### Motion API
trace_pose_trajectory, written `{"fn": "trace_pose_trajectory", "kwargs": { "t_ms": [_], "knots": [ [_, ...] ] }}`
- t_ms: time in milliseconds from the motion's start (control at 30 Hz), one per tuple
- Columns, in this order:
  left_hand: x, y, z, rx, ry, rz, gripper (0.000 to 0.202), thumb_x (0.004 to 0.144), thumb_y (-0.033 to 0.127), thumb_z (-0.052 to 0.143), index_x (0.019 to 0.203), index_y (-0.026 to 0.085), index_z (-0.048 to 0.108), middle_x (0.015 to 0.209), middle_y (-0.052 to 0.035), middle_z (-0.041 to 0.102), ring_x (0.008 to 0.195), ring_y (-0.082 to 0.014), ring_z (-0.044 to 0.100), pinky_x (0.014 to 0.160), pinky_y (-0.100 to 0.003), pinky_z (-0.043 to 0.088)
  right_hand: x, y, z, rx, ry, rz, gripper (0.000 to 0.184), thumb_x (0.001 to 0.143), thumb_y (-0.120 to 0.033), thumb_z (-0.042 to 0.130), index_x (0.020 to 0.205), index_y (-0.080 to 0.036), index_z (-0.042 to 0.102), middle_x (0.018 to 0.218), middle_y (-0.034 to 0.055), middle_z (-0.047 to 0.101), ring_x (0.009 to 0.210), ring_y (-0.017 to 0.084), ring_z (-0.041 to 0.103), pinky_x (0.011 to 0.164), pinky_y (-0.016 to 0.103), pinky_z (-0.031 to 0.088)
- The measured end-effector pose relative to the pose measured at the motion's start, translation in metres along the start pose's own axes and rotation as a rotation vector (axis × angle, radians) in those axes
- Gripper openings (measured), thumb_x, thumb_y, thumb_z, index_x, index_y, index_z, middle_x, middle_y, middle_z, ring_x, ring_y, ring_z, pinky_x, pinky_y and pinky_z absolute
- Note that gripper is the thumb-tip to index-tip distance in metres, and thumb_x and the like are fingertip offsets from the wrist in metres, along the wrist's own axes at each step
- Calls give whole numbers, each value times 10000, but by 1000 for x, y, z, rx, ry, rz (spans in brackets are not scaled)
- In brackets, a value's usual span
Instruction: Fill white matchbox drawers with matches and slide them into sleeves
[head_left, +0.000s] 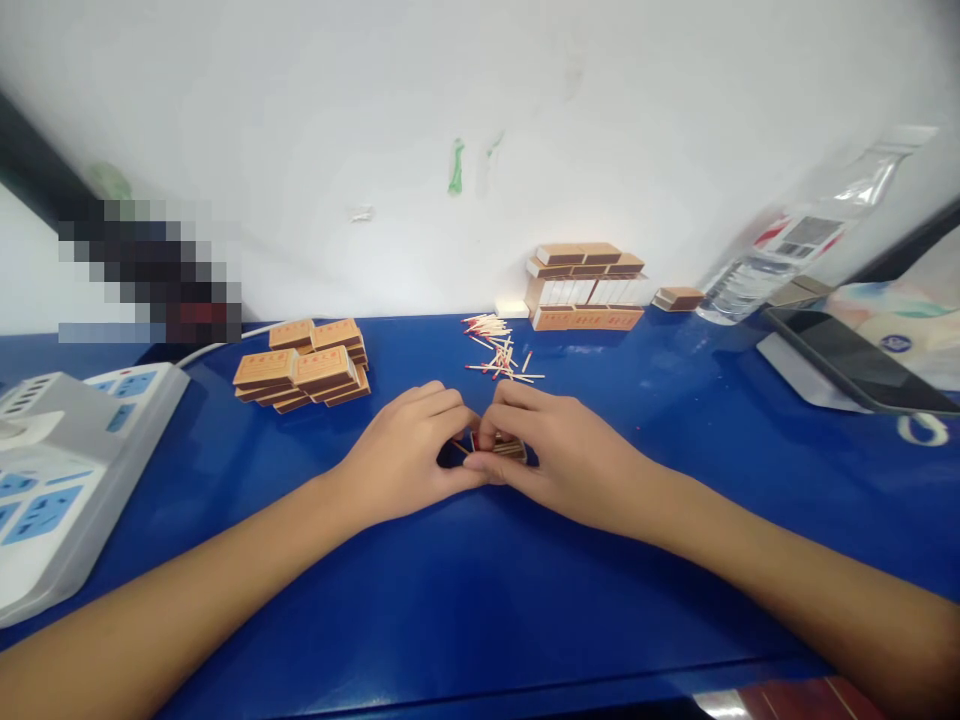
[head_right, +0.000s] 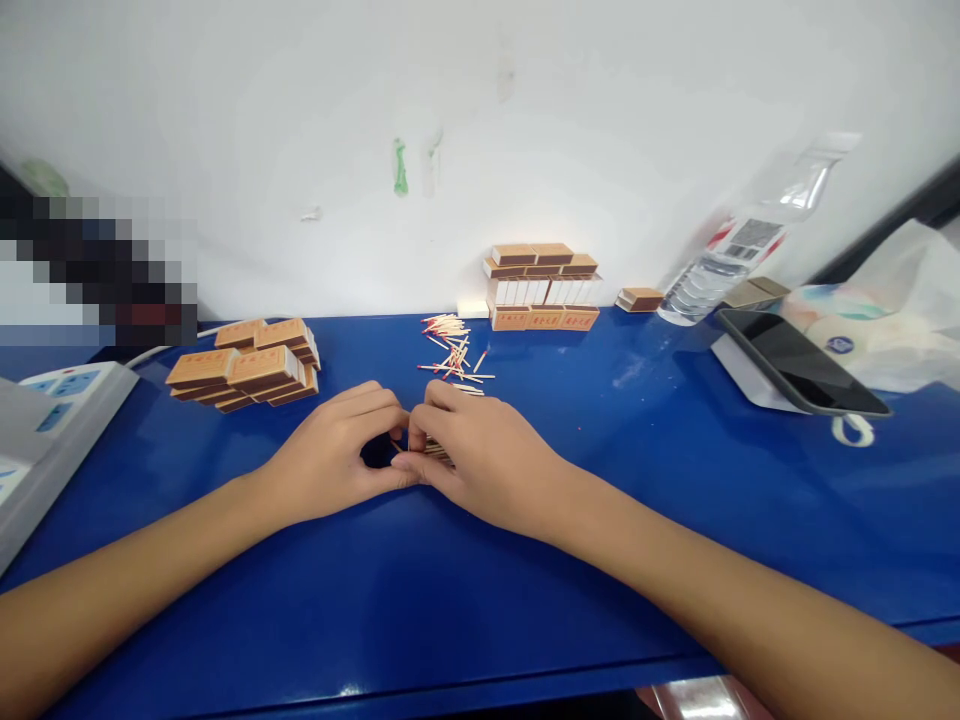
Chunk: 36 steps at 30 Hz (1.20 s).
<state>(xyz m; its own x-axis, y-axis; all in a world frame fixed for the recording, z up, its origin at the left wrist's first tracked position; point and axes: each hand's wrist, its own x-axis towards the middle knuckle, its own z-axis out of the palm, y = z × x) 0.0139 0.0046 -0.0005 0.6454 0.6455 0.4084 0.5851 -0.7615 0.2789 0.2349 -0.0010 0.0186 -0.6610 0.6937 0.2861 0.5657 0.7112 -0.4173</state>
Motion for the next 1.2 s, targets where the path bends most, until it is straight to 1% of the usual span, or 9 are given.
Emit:
{"fn": "trace_pose_trajectory", "kwargs": {
  "t_ms": [133, 267, 433, 533, 633, 800, 933, 1100, 1200],
  "knots": [
    [0, -1, 0, -15, 15, 13, 410, 923, 564, 749, 876, 169, 649, 822, -28, 625, 793, -207, 561, 718, -347, 454, 1, -3, -1, 15, -23, 98, 133, 953, -262, 751, 878, -201, 661, 923, 7, 616, 767, 148, 585, 663, 292, 407],
    [0, -1, 0, -25, 24, 21, 460, 917, 620, 727, 896, 163, 671, 829, -33, 637, 799, -209, 566, 735, -352, 464, 2, 2, -1, 36, -30, 100, 88, 950, -221, 726, 894, -202, 662, 951, 9, 629, 767, 145, 591, 684, 297, 420],
    [1, -1, 1, 3, 25, 3, 371, 933, 524, 754, 920, 158, 690, 852, -41, 650, 818, -218, 576, 750, -360, 469, 1, 4, -11, 54, -30, -10, 58, 975, -200, 681, 918, -196, 673, 921, 15, 636, 797, 154, 600, 727, 303, 445],
    [0, -2, 1, 32, 33, -35, 240, 922, 382, 782, 970, 160, 705, 880, -46, 665, 842, -226, 581, 758, -363, 471, -1, -1, -22, 144, -166, -99, 24, 980, -206, 693, 992, -213, 712, 944, 11, 659, 808, 145, 610, 740, 292, 468],
    [0, -3, 1, 31, 61, -81, 206, 911, 341, 787, 1001, 170, 717, 867, -40, 658, 848, -230, 571, 754, -366, 474, -4, -9, -23, 228, -341, -133, 75, 986, -234, 719, 1057, -247, 737, 1085, 12, 696, 888, 143, 656, 774, 284, 498],
    [0, -5, 1, 14, 70, -100, 174, 903, 323, 787, 985, 187, 717, 857, -29, 651, 841, -225, 558, 742, -364, 471, -9, -18, -12, 193, -435, -133, 104, 1015, -191, 669, 926, -230, 708, 1117, 5, 700, 864, 142, 664, 765, 295, 509],
    [0, -4, 1, 7, 66, -95, 128, 915, 282, 751, 992, 186, 716, 862, -29, 652, 845, -221, 563, 759, -368, 484, -9, -17, -14, 155, -367, -101, 111, 1050, -236, 615, 962, -219, 681, 1087, 33, 675, 863, 161, 647, 776, 309, 511],
    [1, -2, 0, 51, 109, -68, 250, 942, 415, 750, 981, 171, 712, 935, -65, 684, 904, -242, 586, 822, -400, 508, -2, -2, -25, 187, -70, -8, 101, 1065, -248, 569, 1064, -216, 665, 994, 32, 717, 844, 171, 647, 768, 312, 499],
    [1, -2, 1, 57, 161, -46, 328, 956, 472, 736, 1060, 161, 733, 1022, -95, 702, 969, -256, 605, 884, -420, 525, 3, 11, -26, 123, 84, -12, 220, 1071, -228, 518, 1206, -227, 692, 1061, 60, 735, 871, 182, 655, 757, 316, 496]
  ]
}}
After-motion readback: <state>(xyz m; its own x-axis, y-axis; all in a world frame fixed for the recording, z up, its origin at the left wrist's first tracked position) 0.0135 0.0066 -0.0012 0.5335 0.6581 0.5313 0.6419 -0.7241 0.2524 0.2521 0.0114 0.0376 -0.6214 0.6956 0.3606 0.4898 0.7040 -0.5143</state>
